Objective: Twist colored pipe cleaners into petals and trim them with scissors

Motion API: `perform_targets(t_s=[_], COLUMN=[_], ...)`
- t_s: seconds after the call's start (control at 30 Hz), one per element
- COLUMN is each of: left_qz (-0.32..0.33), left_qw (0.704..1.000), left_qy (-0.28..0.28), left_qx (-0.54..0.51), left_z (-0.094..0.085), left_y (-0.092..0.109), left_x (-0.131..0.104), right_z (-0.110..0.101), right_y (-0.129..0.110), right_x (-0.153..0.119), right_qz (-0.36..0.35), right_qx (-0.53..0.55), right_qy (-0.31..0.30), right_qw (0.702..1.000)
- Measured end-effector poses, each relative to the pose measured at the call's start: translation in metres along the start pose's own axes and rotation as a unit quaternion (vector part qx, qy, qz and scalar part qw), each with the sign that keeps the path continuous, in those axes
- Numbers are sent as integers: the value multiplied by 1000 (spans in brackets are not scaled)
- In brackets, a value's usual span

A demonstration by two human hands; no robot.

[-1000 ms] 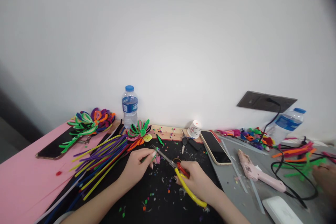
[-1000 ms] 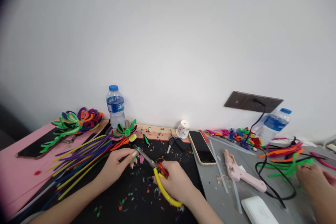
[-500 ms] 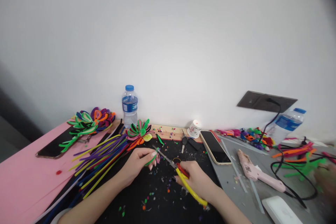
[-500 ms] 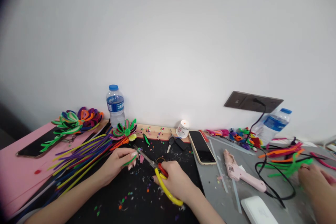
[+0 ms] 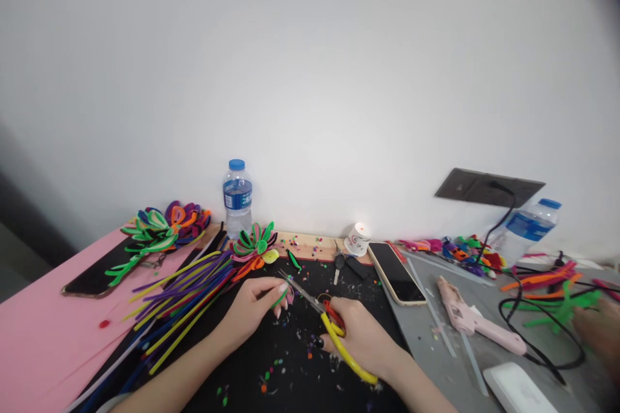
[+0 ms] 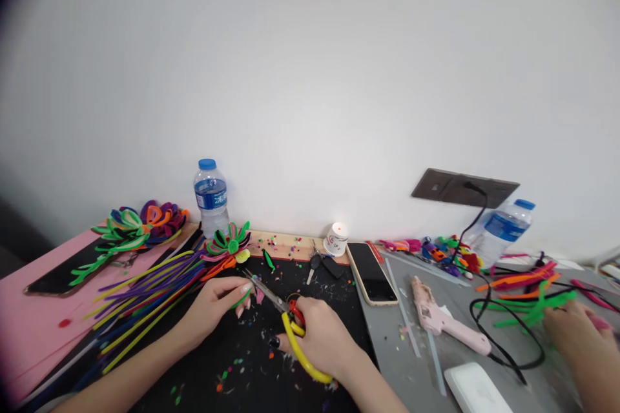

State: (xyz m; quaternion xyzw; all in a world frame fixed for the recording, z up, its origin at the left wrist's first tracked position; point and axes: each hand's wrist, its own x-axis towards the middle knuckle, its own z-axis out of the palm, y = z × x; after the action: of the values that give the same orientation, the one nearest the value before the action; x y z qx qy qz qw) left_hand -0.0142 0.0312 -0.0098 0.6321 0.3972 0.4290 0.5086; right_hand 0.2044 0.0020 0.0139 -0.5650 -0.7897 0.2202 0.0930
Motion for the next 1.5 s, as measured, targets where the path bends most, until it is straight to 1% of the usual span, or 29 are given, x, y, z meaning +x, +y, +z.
perform_targets(t_s=[0.1,0.23,0.33,0.4,0.53,0.7,0.77,0.87,1.07,1.17,1.27,1.4,1.5], left_qz=[43,104,130,132,104,34,11,-12,-23,-10,26,97,134], left_qw=[994,971,957,955,972,997,999,1000,999,1000,997,975,960], left_qy=[22,49,57,56,35,-5,-15,-23,-32,-21,8,36,41], left_qx=[98,211,254,258,208,75,27,-15,-33,-3,73,195,244], left_z=[2,3,3,2,1,0,0,1,2,2,3,5,6], left_y=[4,3,-1,-2,0,3,2,0,0,3,5,4,2], left_x=[-3,-5,-7,-7,-6,0,1,1,2,1,-2,-7,-10], right_z=[-1,0,2,3,5,6,6,5,3,1,1,4,5], right_y=[-3,-5,-5,-4,1,4,4,4,0,-3,-6,-10,-12], right_x=[-2,-3,-2,-1,0,1,0,-1,-2,-3,-5,-7,-8], right_qz=[5,10,13,12,1,3,3,7,10,11,11,24,30], right_qx=[-10,-23,-28,-26,-7,17,25,33,12,-4,-16,-23,-31], right_qy=[8,24,28,27,25,8,1,-7,-4,3,22,27,32], right_qw=[1000,999,999,999,1000,1000,1000,999,1000,1000,1000,999,999])
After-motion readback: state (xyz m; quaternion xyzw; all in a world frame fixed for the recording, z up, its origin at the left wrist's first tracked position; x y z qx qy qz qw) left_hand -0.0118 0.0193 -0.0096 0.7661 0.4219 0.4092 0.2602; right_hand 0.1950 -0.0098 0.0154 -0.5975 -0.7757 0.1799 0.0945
